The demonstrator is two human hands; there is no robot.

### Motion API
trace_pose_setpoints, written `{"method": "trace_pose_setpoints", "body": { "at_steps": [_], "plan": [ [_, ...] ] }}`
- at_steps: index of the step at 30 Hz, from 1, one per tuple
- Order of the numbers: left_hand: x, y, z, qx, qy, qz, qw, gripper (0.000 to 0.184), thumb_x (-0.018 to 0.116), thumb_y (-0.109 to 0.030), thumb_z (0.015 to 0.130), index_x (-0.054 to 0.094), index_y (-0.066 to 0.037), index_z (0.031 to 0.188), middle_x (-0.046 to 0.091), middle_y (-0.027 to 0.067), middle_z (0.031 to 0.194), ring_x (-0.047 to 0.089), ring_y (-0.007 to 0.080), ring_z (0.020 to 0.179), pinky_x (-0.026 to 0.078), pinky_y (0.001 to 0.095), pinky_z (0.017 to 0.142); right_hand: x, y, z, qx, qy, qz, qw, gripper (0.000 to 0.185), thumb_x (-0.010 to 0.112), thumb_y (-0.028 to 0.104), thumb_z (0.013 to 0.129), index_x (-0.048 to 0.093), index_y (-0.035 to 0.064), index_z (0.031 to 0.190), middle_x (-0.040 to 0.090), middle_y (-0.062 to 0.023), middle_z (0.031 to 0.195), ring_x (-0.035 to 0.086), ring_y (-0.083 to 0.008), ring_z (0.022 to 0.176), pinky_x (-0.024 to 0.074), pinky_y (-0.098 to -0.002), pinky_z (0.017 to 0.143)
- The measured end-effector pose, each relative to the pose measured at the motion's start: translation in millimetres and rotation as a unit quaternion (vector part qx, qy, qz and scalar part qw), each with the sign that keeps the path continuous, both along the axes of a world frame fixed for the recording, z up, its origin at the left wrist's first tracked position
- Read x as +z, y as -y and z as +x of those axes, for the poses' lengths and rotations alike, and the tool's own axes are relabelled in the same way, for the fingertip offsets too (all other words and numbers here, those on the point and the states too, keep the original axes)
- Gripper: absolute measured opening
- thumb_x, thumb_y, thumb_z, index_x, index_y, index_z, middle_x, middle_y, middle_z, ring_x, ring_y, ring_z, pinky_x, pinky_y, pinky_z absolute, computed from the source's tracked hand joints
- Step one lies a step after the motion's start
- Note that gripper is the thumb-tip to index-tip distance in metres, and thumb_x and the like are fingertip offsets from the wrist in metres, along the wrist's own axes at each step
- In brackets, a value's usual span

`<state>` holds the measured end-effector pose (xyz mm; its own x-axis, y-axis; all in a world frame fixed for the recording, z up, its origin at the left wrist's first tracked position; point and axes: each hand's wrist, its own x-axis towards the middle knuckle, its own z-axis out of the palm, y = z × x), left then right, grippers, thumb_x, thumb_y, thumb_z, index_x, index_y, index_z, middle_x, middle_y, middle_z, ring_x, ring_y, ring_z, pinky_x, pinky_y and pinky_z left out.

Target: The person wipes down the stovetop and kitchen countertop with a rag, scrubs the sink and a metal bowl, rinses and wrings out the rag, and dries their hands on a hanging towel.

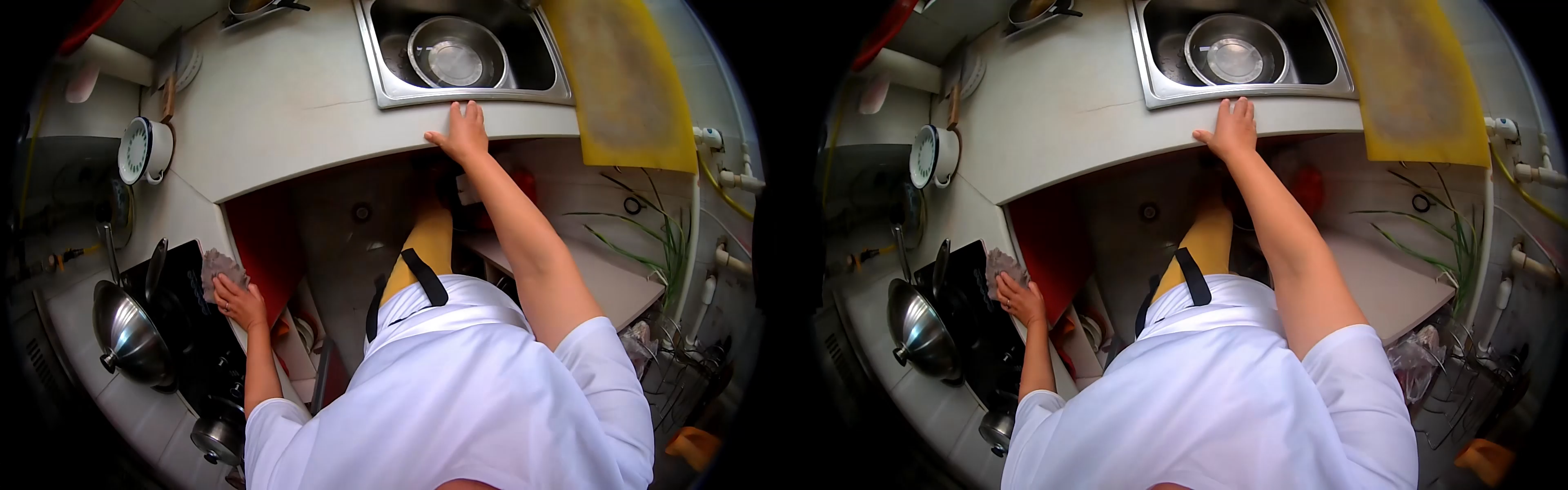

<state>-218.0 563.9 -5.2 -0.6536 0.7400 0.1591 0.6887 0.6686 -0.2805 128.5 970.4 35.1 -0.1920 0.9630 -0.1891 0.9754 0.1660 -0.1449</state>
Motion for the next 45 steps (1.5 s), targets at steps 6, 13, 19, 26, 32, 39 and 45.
{"method": "trace_pose_setpoints", "body": {
  "at_steps": [6, 13, 19, 26, 32, 39, 45],
  "plan": [
    [-1.7, 1.7, -1.5, -0.01, -0.003, 0.003, 1.0, 0.082, 0.069, -0.029, 0.074, 0.028, -0.004, 0.141, 0.032, 0.0145, 0.143, 0.036, 0.0324, 0.125, 0.035, 0.046, 0.099, -2.5, 0.8, 0.9, 0.007, 0.016, 0.01, 1.0, 0.09, 0.07, 0.054, 0.073, 0.035, 0.0018, 0.137, 0.024, -0.0258, 0.144, 0.021, -0.0392, 0.136, 0.0295, -0.0421, 0.108],
    [-3.6, 2.5, -3.3, -0.007, -0.004, 0.003, 1.0, 0.082, 0.069, -0.03, 0.074, 0.03, -0.004, 0.14, 0.033, 0.0143, 0.143, 0.037, 0.0324, 0.124, 0.035, 0.0459, 0.099, -2.9, 1.0, 1.3, 0.009, 0.009, 0.008, 1.0, 0.09, 0.07, 0.055, 0.073, 0.035, 0.0013, 0.137, 0.024, -0.0266, 0.144, 0.021, -0.0402, 0.136, 0.0292, -0.043, 0.108],
    [-1.7, 2.1, -2.8, -0.012, -0.01, -0.006, 1.0, 0.082, 0.068, -0.031, 0.075, 0.029, -0.003, 0.14, 0.032, 0.0146, 0.143, 0.036, 0.0322, 0.124, 0.036, 0.0452, 0.096, -6.7, -0.9, 2.0, 0.013, -0.001, 0.023, 1.0, 0.091, 0.073, 0.053, 0.07, 0.037, 0.0011, 0.136, 0.027, -0.0275, 0.143, 0.024, -0.0411, 0.135, 0.0265, -0.0434, 0.109],
    [-1.5, 0.6, -2.4, -0.016, -0.015, 0.002, 1.0, 0.083, 0.068, -0.031, 0.074, 0.028, -0.002, 0.14, 0.033, 0.015, 0.141, 0.036, 0.0324, 0.124, 0.037, 0.0452, 0.095, -11.3, -1.0, 5.6, 0.041, -0.009, 0.034, 0.999, 0.089, 0.072, 0.054, 0.07, 0.039, 0.0011, 0.134, 0.03, -0.0283, 0.14, 0.026, -0.0423, 0.132, 0.0286, -0.0437, 0.108],
    [-1.9, 1.1, -2.7, -0.015, -0.012, 0.001, 1.0, 0.082, 0.068, -0.031, 0.073, 0.029, -0.002, 0.139, 0.033, 0.0149, 0.141, 0.037, 0.0324, 0.123, 0.037, 0.0464, 0.094, -18.1, -1.2, 11.1, 0.042, -0.007, 0.047, 0.998, 0.091, 0.067, 0.058, 0.073, 0.037, 0.0014, 0.137, 0.027, -0.029, 0.143, 0.024, -0.041, 0.135, 0.0269, -0.0445, 0.109],
    [-2.5, -0.4, -2.1, -0.011, -0.018, 0.003, 1.0, 0.082, 0.068, -0.031, 0.072, 0.031, -0.002, 0.139, 0.034, 0.0149, 0.141, 0.037, 0.032, 0.123, 0.037, 0.0457, 0.094, -21.8, 0.1, 12.7, 0.042, -0.012, 0.057, 0.997, 0.092, 0.068, 0.058, 0.073, 0.036, 0.0014, 0.138, 0.026, -0.0291, 0.143, 0.024, -0.0413, 0.135, 0.0263, -0.0447, 0.109],
    [-5.0, 0.7, -3.1, -0.013, -0.026, 0.006, 1.0, 0.082, 0.069, -0.031, 0.071, 0.032, -0.002, 0.138, 0.035, 0.0147, 0.14, 0.038, 0.0315, 0.123, 0.037, 0.0452, 0.094, -24.0, -1.6, 12.8, 0.034, -0.007, 0.05, 0.998, 0.091, 0.068, 0.058, 0.073, 0.035, 0.0043, 0.138, 0.025, -0.0259, 0.145, 0.022, -0.0402, 0.136, 0.0266, -0.0442, 0.109]
  ]
}}
